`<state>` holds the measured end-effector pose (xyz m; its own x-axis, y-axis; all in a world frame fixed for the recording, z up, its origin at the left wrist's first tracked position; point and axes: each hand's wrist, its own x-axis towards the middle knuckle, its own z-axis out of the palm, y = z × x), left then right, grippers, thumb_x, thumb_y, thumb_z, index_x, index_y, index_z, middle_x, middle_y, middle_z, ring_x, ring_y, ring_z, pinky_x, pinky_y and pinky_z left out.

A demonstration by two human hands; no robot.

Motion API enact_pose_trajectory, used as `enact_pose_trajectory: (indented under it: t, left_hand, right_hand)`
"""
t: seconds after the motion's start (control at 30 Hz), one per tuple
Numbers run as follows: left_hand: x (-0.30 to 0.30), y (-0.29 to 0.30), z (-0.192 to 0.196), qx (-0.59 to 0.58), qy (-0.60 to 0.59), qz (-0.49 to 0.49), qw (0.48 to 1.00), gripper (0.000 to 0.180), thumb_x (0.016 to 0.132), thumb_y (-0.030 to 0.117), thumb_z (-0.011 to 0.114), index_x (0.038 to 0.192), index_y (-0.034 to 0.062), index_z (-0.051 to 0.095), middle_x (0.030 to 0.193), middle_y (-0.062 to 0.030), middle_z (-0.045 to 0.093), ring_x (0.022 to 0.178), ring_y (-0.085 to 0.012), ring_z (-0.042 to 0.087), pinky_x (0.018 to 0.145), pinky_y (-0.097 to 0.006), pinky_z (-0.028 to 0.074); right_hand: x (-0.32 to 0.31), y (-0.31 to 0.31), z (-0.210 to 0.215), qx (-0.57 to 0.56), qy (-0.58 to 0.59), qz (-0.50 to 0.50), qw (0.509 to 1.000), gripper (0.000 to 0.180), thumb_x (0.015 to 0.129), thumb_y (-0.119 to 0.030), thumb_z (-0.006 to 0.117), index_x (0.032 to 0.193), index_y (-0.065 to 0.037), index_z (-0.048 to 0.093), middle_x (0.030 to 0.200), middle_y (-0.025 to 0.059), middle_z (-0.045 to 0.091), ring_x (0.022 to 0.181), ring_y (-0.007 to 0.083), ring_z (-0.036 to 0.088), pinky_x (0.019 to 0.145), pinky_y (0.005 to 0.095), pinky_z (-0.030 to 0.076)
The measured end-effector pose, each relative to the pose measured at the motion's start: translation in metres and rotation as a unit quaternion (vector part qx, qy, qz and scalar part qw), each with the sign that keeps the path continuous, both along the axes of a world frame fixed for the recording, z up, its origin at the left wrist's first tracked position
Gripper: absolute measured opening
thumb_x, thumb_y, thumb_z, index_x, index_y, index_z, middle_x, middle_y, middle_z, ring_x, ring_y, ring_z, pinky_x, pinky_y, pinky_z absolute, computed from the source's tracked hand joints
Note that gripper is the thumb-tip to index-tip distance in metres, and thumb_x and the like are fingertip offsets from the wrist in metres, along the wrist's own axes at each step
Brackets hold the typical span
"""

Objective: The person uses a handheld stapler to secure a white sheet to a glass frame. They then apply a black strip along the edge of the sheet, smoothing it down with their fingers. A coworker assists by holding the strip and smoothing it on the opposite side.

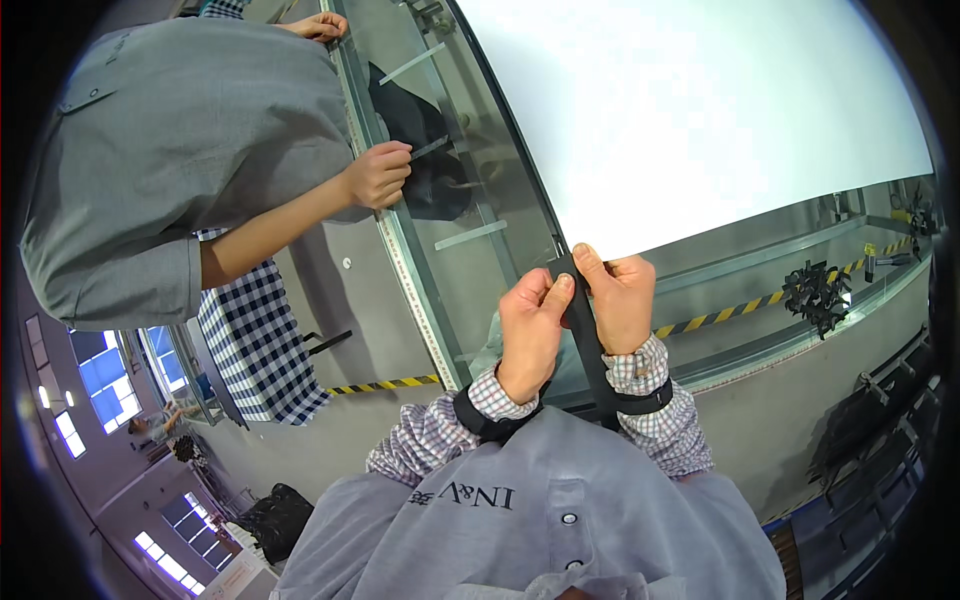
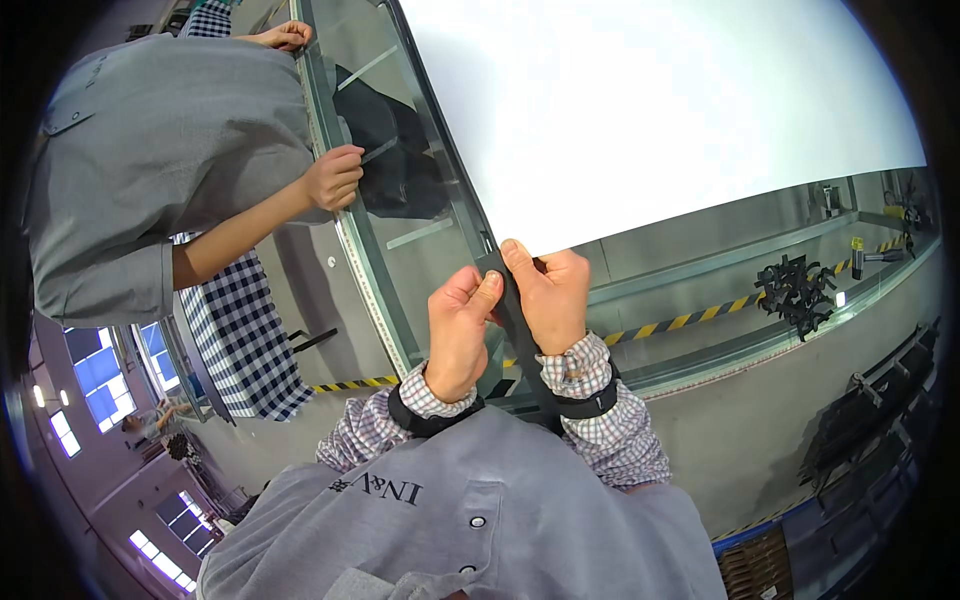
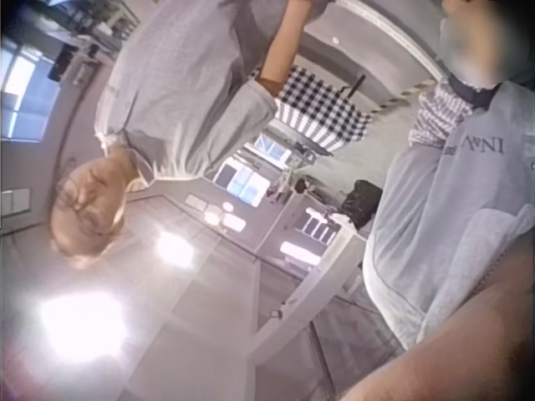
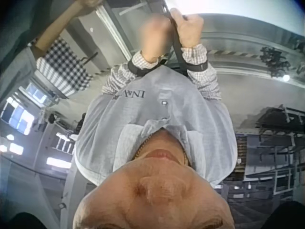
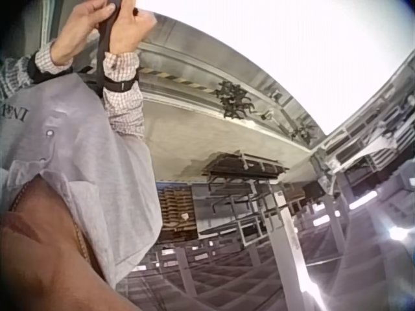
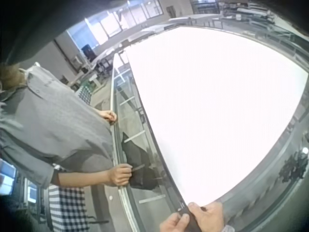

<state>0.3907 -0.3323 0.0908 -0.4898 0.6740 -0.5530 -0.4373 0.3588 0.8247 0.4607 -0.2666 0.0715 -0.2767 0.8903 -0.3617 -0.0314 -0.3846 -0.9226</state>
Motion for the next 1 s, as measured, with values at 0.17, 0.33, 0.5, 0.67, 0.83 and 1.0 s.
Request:
enact_pose_trajectory:
  t: [0.17,0.33,0.5,0.67,0.83,1.0]
  left_hand:
    - [-0.002,0.006,0.003,0.004,-0.013,-0.002,1.000,0.018,0.084,0.011,0.053,0.068,0.0045,0.050,0.061,0.0015,0.050,0.055,-0.0051,0.044,0.050,-0.020,0.037]
    - [0.000,0.005,-0.010,-0.007,-0.059,-0.012,0.998,0.017,0.090,0.019,0.044,0.082,0.0050,0.051,0.075,0.0013,0.053,0.065,-0.0054,0.048,0.060,-0.022,0.042]
    - [0.004,0.006,-0.012,-0.018,-0.054,-0.011,0.998,0.017,0.090,0.019,0.042,0.082,0.0068,0.050,0.073,0.0037,0.051,0.063,-0.0042,0.045,0.054,-0.020,0.038]
    - [0.014,0.013,-0.016,-0.026,0.066,0.017,0.997,0.019,0.086,0.013,0.047,0.069,0.0042,0.046,0.062,0.0051,0.040,0.058,-0.0040,0.035,0.049,-0.022,0.031]
    - [0.020,0.011,-0.013,-0.037,0.070,0.052,0.996,0.020,0.085,0.012,0.049,0.067,0.0031,0.046,0.061,0.0051,0.042,0.057,-0.0039,0.036,0.048,-0.022,0.032]
    - [0.012,0.011,-0.007,-0.029,0.011,0.042,0.999,0.019,0.084,0.014,0.051,0.068,0.0050,0.050,0.061,0.0038,0.046,0.055,-0.0036,0.040,0.046,-0.020,0.033]
  right_hand:
    - [0.001,-0.001,0.003,0.002,-0.001,-0.026,1.000,0.019,0.080,-0.011,0.061,0.066,0.002,0.059,0.052,-0.0038,0.047,0.046,0.0028,0.037,0.040,0.0201,0.028]
    - [0.002,0.008,0.001,-0.067,0.091,0.013,0.993,0.016,0.081,-0.013,0.059,0.078,0.002,0.058,0.063,-0.0013,0.054,0.054,0.0037,0.045,0.044,0.0199,0.035]
    - [-0.003,0.019,0.009,-0.011,-0.004,0.052,0.999,0.014,0.081,-0.010,0.058,0.076,0.003,0.057,0.064,-0.0024,0.052,0.055,0.0045,0.043,0.047,0.0214,0.035]
    - [-0.005,0.014,0.005,0.043,-0.021,0.007,0.999,0.015,0.081,-0.007,0.055,0.085,0.007,0.058,0.076,0.0014,0.057,0.068,0.0065,0.047,0.060,0.0227,0.039]
    - [-0.003,0.007,0.005,0.036,-0.006,-0.012,0.999,0.016,0.081,-0.008,0.056,0.084,0.007,0.060,0.074,0.0013,0.058,0.067,0.0068,0.048,0.059,0.0240,0.040]
    - [-0.001,0.009,0.007,0.045,-0.087,0.002,0.995,0.017,0.080,-0.011,0.058,0.073,0.005,0.059,0.064,-0.0013,0.054,0.060,0.0050,0.045,0.052,0.0229,0.037]
